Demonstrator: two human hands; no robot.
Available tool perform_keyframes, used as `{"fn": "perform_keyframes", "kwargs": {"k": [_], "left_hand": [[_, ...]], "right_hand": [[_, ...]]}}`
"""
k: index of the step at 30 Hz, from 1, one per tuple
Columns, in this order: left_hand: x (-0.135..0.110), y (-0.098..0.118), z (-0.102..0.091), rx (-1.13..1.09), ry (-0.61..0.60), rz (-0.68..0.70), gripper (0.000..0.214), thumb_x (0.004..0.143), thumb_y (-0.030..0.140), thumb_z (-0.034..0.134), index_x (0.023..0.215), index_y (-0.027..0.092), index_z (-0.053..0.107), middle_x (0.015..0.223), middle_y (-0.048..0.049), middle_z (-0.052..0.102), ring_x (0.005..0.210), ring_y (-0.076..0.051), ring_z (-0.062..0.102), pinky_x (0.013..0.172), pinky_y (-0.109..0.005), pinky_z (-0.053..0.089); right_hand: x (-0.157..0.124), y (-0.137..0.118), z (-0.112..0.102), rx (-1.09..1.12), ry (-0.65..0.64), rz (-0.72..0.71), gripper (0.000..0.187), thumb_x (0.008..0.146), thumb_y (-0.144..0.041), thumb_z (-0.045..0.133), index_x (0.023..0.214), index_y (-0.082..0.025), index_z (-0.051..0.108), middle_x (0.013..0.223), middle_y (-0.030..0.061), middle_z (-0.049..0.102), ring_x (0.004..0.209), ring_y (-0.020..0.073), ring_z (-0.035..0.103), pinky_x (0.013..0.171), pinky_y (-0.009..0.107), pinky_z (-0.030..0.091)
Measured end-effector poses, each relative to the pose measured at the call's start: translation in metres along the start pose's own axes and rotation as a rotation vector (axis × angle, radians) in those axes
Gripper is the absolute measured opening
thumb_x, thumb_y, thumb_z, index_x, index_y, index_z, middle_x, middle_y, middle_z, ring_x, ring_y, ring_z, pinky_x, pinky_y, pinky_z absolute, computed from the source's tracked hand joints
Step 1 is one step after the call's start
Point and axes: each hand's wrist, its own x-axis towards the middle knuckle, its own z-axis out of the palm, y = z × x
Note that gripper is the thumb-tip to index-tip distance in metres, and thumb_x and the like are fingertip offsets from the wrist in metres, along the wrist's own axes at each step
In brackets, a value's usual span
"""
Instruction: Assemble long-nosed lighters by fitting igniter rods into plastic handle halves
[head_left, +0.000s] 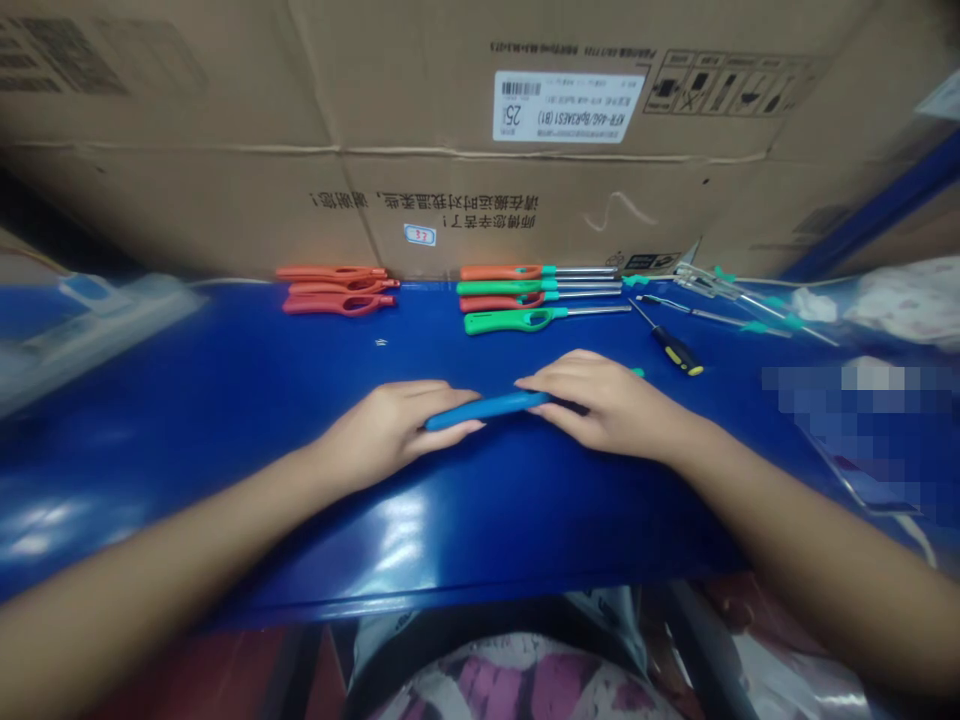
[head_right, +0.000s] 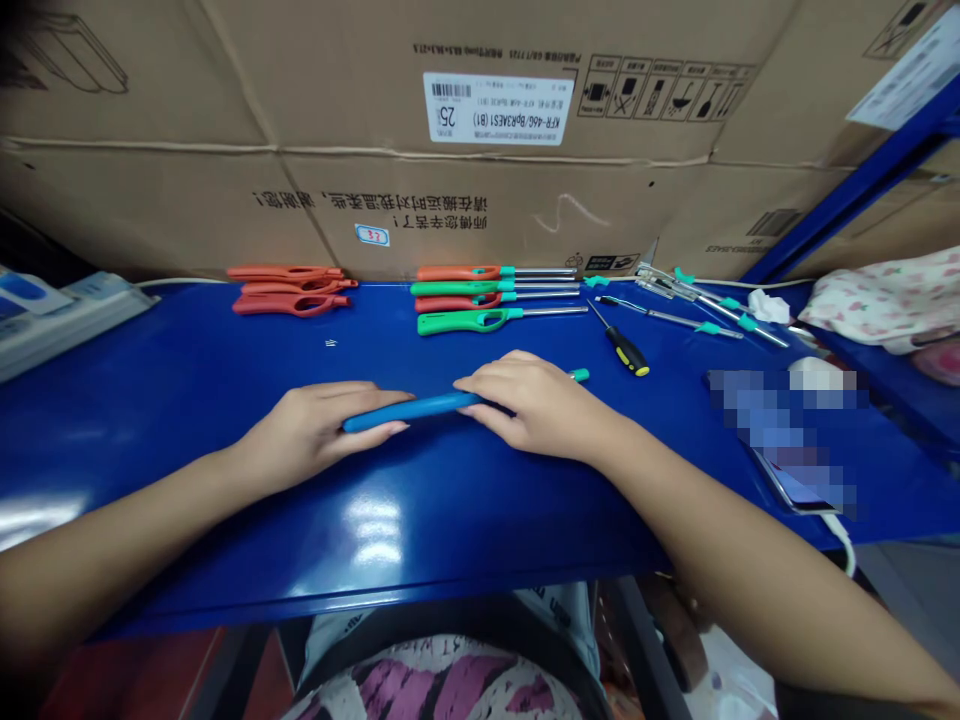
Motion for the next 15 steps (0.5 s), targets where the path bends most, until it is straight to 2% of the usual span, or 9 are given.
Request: {"fn": "perform_keyframes", "kwargs": {"k": [6,10,15], "left_hand": [[-0.0008,0.0011,-0.0024,0.026,-0.037,-0.022,0.031,0.1,0.037,0.057,0.118,0.015,0.069,0.101,-0.0056,0.075,0.086,-0.016,0.071,0.083,-0.023,0.055],[-0.0003,0.0044,0.0023,0.087,-0.078,-0.087,0.035,0.102,0.039,0.052,0.123,0.015,0.065,0.105,-0.0073,0.072,0.091,-0.019,0.07,0.084,-0.028,0.055],[0.0024,-0.0013,0.0032,0.058,-0.094,-0.148,0.034,0.105,0.037,0.044,0.123,0.014,0.061,0.111,-0.0095,0.069,0.098,-0.021,0.068,0.088,-0.031,0.054]], "right_hand": [[-0.0025,0.0057,-0.0041,-0.013,0.027,0.004,0.019,0.099,-0.019,0.052,0.106,-0.017,0.07,0.105,0.0088,0.077,0.095,0.0216,0.071,0.088,0.037,0.052],[-0.0006,0.0035,-0.0016,-0.074,-0.005,0.047,0.021,0.101,-0.021,0.051,0.112,-0.016,0.068,0.109,0.0103,0.076,0.099,0.0234,0.071,0.09,0.039,0.051],[0.0017,0.0029,0.0033,-0.075,-0.015,0.111,0.025,0.101,-0.028,0.052,0.116,-0.016,0.067,0.112,0.0104,0.075,0.102,0.0242,0.069,0.091,0.039,0.052]]}}
